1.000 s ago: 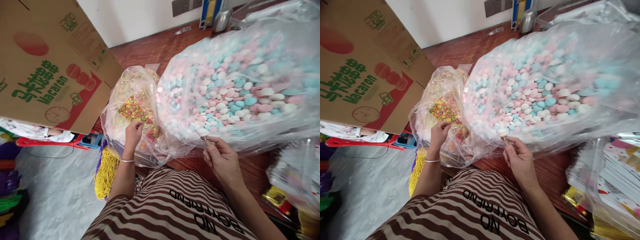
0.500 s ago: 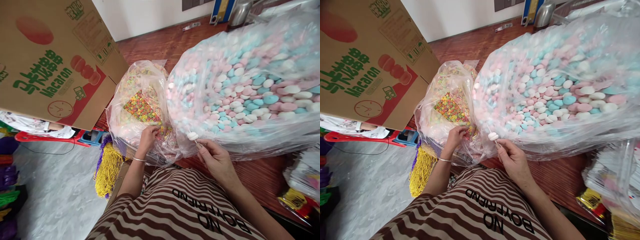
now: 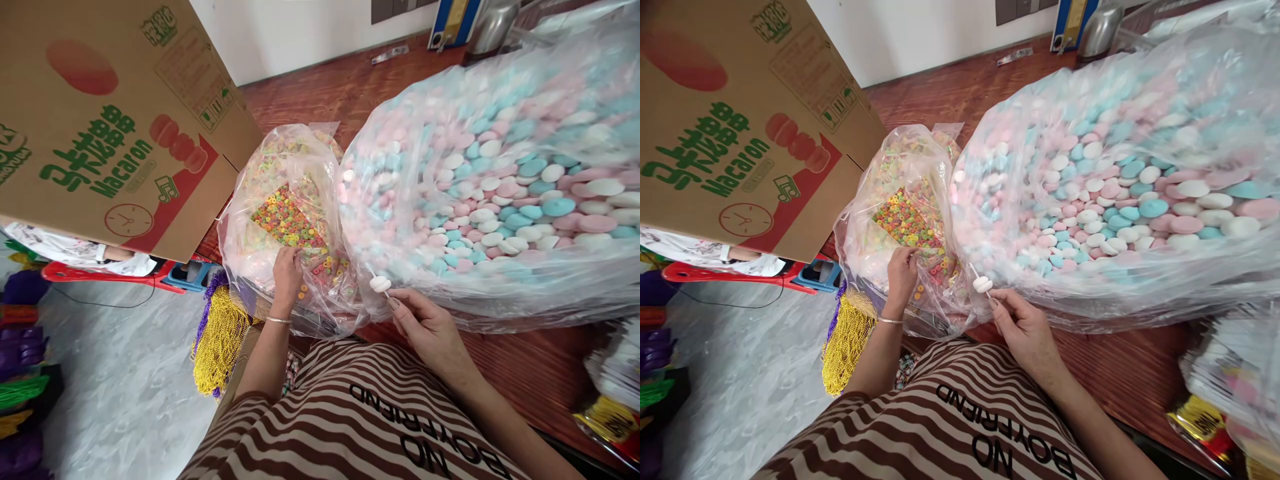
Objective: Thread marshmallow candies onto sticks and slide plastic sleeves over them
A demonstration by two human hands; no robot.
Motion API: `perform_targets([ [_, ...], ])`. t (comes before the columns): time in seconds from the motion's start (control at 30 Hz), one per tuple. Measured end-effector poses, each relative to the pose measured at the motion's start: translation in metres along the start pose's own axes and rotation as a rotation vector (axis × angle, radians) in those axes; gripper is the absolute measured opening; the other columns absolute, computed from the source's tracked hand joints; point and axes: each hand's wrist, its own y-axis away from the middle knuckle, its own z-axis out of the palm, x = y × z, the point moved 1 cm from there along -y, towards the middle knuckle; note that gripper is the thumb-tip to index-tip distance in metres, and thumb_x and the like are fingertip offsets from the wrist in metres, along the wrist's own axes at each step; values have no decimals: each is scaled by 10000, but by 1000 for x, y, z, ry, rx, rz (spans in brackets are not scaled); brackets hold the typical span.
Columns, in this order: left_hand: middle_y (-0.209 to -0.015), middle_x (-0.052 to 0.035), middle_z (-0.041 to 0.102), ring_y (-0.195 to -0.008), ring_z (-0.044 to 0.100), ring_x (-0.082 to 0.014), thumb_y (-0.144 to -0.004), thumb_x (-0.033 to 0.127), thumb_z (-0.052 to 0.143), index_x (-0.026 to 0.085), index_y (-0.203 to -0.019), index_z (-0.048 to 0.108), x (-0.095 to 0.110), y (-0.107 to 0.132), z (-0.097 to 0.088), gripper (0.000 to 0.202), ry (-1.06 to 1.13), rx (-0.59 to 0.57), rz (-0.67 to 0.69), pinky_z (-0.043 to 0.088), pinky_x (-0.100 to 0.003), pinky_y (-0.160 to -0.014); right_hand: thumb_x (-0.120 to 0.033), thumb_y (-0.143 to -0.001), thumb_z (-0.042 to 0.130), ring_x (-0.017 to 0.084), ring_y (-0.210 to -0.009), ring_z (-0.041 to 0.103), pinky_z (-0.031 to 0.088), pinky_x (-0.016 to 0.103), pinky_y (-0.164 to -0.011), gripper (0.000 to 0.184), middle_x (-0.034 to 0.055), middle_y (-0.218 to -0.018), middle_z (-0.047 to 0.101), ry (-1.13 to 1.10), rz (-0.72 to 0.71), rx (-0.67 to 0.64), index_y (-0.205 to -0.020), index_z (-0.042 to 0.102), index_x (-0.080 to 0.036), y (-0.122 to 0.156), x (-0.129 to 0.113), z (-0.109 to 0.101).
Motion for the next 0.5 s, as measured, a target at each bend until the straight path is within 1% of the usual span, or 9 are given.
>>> perform_targets([
  [0.03,-1111,-123,693,-1125,614,-253,-958,143,465,195,-1073,690,-1,-10,0,258,-18,13,-1,481,-395,-1006,-422,-956,577,126,-509,410,324,247,-477,261,-47,-587,488,6,-3,0,-1062,699,-217,0,0,0],
  [0.1,-1138,-127,700,-1155,605,-272,-941,138,495,196,-1079,701,-4,-31,2,255,-46,-1,8,462,-421,-1042,-419,-951,577,128,-504,408,325,250,-477,258,-46,-577,486,9,-8,4,-1048,702,-216,-1,-2,1],
  [0.2,-1103,-118,719,-1118,628,-287,-897,145,584,195,-1034,725,-7,-58,8,203,-74,-73,37,462,-431,-1041,-419,-950,568,130,-498,403,325,252,-477,264,-47,-564,479,13,-8,9,-1039,708,-214,-2,-2,2],
  [0.27,-1120,-118,714,-1135,625,-293,-859,139,637,193,-1047,727,-9,-70,12,215,-91,-111,53,460,-426,-1043,-418,-949,566,131,-502,408,330,252,-482,264,-45,-567,486,20,-4,10,-1037,708,-213,-2,0,2],
  [0.37,-1245,-144,661,-1206,592,-300,-813,107,669,177,-1126,702,-11,-80,15,322,-110,-130,56,448,-416,-1054,-417,-952,564,132,-514,422,341,252,-493,268,-42,-582,504,21,13,3,-1053,701,-210,-2,3,2],
  [0.4,-1253,-150,652,-1200,593,-298,-806,103,670,168,-1119,699,-11,-81,15,321,-114,-138,55,453,-411,-1043,-419,-954,563,132,-516,424,343,252,-496,271,-42,-584,505,19,17,0,-1058,698,-208,-2,4,3],
  [0.43,-1224,-150,659,-1167,605,-293,-804,103,666,162,-1087,702,-12,-81,14,292,-116,-151,56,464,-405,-1021,-421,-956,561,133,-519,425,345,253,-499,274,-42,-585,505,18,20,-4,-1061,696,-208,-2,5,3],
  [0.5,-1076,-121,698,-1048,638,-271,-795,93,648,166,-979,707,-11,-80,12,206,-113,-193,65,491,-387,-958,-425,-956,563,134,-523,426,347,254,-505,273,-42,-587,503,14,18,-9,-1058,697,-209,-2,5,4],
])
